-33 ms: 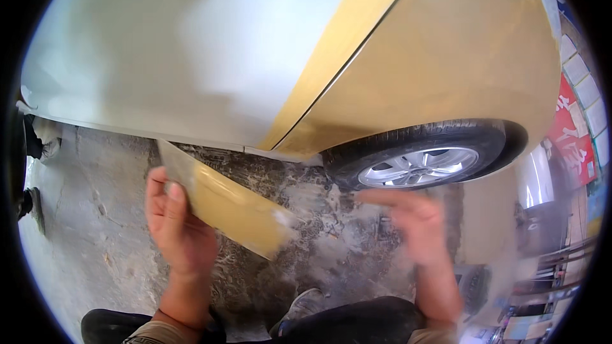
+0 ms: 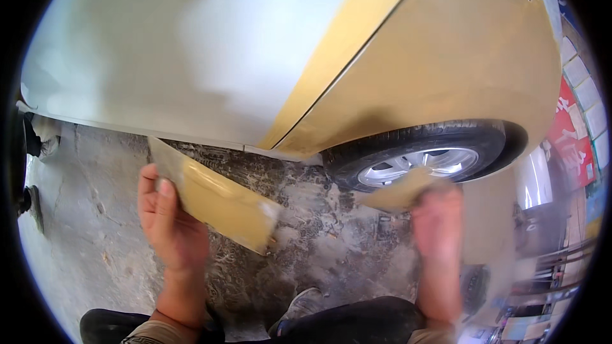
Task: The person applies a beige body filler to the front fender of a white car using a putty knife. They spread the filler over the surface and smooth it out with a sanding block, working around the wheel arch and door gap.
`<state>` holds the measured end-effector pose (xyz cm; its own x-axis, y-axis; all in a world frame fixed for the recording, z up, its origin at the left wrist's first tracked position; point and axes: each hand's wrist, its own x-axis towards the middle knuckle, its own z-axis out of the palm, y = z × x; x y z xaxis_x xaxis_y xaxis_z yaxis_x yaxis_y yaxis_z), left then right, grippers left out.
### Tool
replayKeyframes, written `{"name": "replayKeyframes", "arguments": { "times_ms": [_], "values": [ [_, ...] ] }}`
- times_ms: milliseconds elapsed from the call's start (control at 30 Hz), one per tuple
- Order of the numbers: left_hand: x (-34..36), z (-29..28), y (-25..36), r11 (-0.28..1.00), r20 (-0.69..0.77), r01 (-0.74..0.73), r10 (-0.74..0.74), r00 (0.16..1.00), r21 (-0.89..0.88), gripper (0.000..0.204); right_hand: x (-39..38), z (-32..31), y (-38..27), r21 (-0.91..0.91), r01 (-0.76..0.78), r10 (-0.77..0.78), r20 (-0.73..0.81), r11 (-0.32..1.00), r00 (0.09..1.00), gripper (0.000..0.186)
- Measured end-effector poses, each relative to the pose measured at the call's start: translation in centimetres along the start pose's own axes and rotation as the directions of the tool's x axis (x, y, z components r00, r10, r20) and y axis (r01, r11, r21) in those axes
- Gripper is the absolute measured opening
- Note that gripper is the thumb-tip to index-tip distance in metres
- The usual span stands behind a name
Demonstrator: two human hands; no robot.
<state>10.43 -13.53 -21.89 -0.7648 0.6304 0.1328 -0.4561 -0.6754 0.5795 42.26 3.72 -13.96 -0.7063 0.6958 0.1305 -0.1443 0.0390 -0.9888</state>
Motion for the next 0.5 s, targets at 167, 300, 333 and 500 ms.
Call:
{"name": "replayKeyframes", "arguments": {
  "times_ms": [167, 300, 333, 500],
  "values": [
    [2.1, -3.9, 0.8, 0.992, -0.104, -0.091, 0.101, 0.989, 0.092, 0.023, -1.9, -4.6, -7.5, -0.076, 0.578, -0.560, -0.376, 0.813, 0.739, 0.034],
    [2.5, -4.6, 0.8, 0.994, -0.050, -0.052, 0.057, 0.997, 0.101, 0.022, 2.0, 3.0, -5.8, -0.887, 0.266, -0.682, 0.461, -0.378, 0.567, 0.031],
    [2.6, -4.8, 1.0, 0.991, -0.024, -0.077, 0.080, 0.996, 0.110, 0.023, 3.6, 4.1, -4.2, -0.808, 0.190, -0.558, 0.535, -0.558, 0.635, 0.031],
    [2.5, -4.6, 1.1, 0.989, 0.013, -0.071, 0.070, 0.997, 0.129, 0.023, 8.7, 7.2, 1.5, -0.650, 0.127, -0.430, 0.624, -0.750, 0.653, 0.035]
  ]
}}
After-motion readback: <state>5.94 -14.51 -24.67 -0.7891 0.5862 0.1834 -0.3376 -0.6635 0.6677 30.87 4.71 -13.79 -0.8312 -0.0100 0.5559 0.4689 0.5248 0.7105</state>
